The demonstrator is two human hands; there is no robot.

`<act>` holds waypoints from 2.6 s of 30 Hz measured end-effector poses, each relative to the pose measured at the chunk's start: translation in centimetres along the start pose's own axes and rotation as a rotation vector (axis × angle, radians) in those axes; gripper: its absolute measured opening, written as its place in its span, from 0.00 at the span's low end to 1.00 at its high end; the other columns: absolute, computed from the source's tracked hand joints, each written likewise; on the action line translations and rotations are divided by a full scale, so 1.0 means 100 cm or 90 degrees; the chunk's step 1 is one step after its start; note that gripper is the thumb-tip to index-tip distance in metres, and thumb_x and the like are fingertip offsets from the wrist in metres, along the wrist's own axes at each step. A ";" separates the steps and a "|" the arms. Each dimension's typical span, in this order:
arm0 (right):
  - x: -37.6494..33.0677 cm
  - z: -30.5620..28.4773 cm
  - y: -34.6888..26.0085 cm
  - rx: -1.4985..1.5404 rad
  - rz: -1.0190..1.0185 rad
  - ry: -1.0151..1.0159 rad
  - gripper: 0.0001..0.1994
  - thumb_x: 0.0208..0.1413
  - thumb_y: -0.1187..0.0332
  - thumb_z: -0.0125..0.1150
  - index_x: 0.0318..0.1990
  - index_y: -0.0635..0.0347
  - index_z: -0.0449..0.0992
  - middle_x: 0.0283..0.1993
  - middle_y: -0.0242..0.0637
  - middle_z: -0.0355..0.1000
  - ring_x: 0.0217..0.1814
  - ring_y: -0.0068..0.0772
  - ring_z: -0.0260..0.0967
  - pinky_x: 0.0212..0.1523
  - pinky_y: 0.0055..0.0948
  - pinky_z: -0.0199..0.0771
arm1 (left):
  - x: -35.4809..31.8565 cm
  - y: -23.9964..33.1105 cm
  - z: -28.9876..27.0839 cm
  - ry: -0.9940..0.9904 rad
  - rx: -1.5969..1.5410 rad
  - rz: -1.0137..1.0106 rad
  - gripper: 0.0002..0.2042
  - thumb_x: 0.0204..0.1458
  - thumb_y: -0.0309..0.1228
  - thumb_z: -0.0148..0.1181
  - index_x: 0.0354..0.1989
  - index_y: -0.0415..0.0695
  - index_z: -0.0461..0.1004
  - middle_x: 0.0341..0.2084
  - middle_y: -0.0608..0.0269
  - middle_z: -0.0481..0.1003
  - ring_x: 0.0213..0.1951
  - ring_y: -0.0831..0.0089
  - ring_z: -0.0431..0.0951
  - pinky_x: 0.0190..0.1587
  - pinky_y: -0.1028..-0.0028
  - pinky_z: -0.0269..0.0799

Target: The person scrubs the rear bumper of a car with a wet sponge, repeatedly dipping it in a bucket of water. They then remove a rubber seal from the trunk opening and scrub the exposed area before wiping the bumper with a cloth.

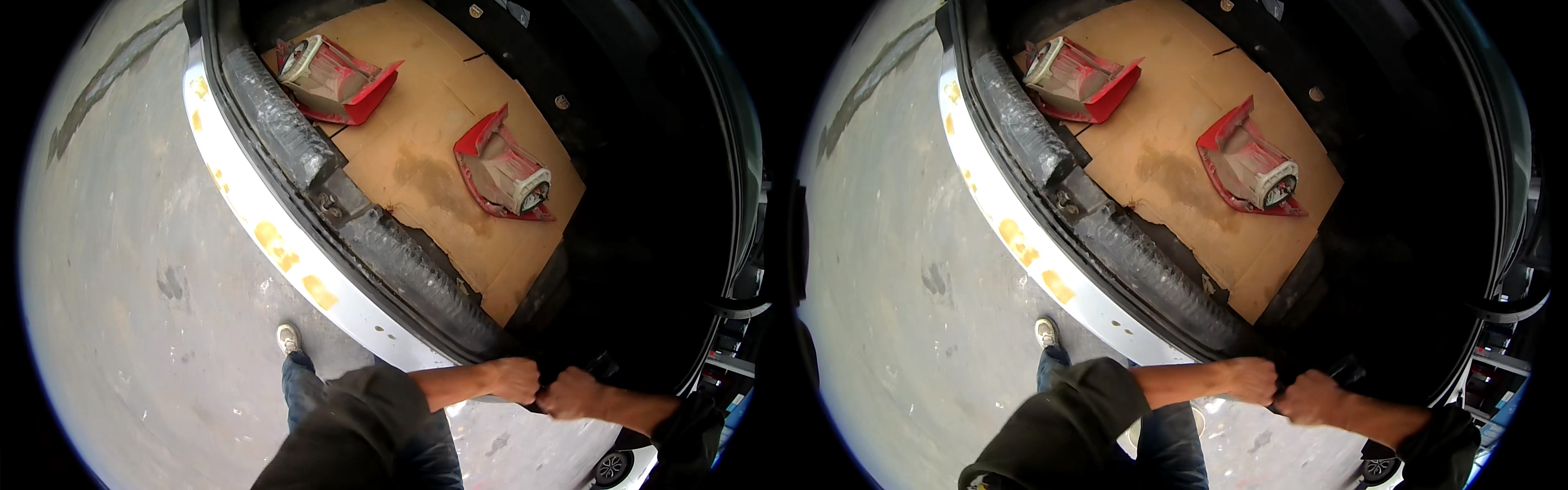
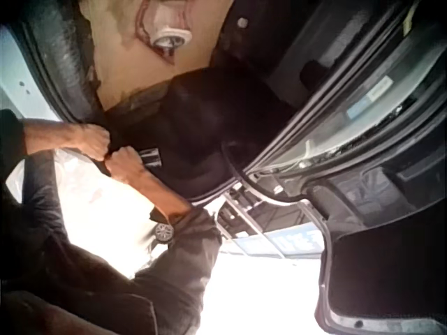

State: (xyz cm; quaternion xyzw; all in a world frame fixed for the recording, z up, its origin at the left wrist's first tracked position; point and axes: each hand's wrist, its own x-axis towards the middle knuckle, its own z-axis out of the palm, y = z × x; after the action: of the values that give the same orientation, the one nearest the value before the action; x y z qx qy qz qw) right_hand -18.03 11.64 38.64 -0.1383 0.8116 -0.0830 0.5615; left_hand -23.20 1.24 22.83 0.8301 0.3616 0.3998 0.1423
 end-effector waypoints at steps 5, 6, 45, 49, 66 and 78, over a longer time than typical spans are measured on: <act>-0.005 -0.056 -0.047 -0.034 -0.002 -0.016 0.07 0.48 0.67 0.57 0.28 0.59 0.78 0.24 0.44 0.76 0.25 0.43 0.77 0.25 0.40 0.76 | -0.047 0.042 -0.050 -0.012 0.112 -0.125 0.06 0.44 0.32 0.58 0.26 0.44 0.78 0.27 0.63 0.79 0.33 0.66 0.79 0.32 0.70 0.74; -0.011 -0.056 -0.045 -0.016 -0.004 -0.001 0.07 0.49 0.67 0.56 0.27 0.60 0.77 0.24 0.44 0.76 0.25 0.43 0.77 0.25 0.40 0.76 | -0.044 0.047 -0.060 0.039 0.076 -0.167 0.06 0.45 0.32 0.59 0.28 0.44 0.78 0.29 0.64 0.78 0.36 0.66 0.79 0.35 0.69 0.74; -0.100 -0.088 -0.216 0.108 0.373 0.579 0.15 0.34 0.60 0.73 0.32 0.48 0.77 0.30 0.27 0.72 0.29 0.34 0.74 0.26 0.37 0.72 | -0.275 0.052 -0.310 -0.213 0.134 -0.497 0.13 0.41 0.39 0.67 0.29 0.43 0.75 0.32 0.55 0.77 0.40 0.53 0.78 0.44 0.59 0.73; -0.095 -0.096 -0.208 0.131 0.333 0.630 0.14 0.37 0.64 0.71 0.34 0.51 0.77 0.32 0.29 0.72 0.30 0.35 0.75 0.27 0.37 0.73 | -0.286 0.136 -0.404 -0.306 0.209 -0.586 0.16 0.45 0.44 0.66 0.24 0.42 0.74 0.24 0.56 0.76 0.33 0.55 0.79 0.37 0.61 0.74; -0.072 -0.147 -0.281 0.228 0.420 0.541 0.08 0.32 0.62 0.69 0.22 0.50 0.78 0.23 0.31 0.73 0.25 0.40 0.74 0.27 0.39 0.71 | -0.371 0.078 -0.501 -0.279 0.132 -0.406 0.10 0.40 0.33 0.63 0.27 0.41 0.71 0.25 0.56 0.74 0.37 0.55 0.78 0.42 0.58 0.73; -0.047 -0.140 -0.298 0.247 0.550 0.641 0.10 0.29 0.69 0.67 0.25 0.51 0.75 0.25 0.31 0.71 0.24 0.43 0.71 0.23 0.40 0.69 | -0.417 0.211 -0.661 -0.168 0.361 -0.586 0.21 0.44 0.42 0.67 0.08 0.44 0.69 0.08 0.60 0.66 0.16 0.57 0.70 0.24 0.62 0.65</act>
State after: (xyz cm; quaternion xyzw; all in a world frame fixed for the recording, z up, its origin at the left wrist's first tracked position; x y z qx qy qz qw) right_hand -25.68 -15.42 56.46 0.3556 0.9263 -0.0497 0.1139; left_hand -81.13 -46.77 52.82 0.6353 0.7595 0.0758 0.1175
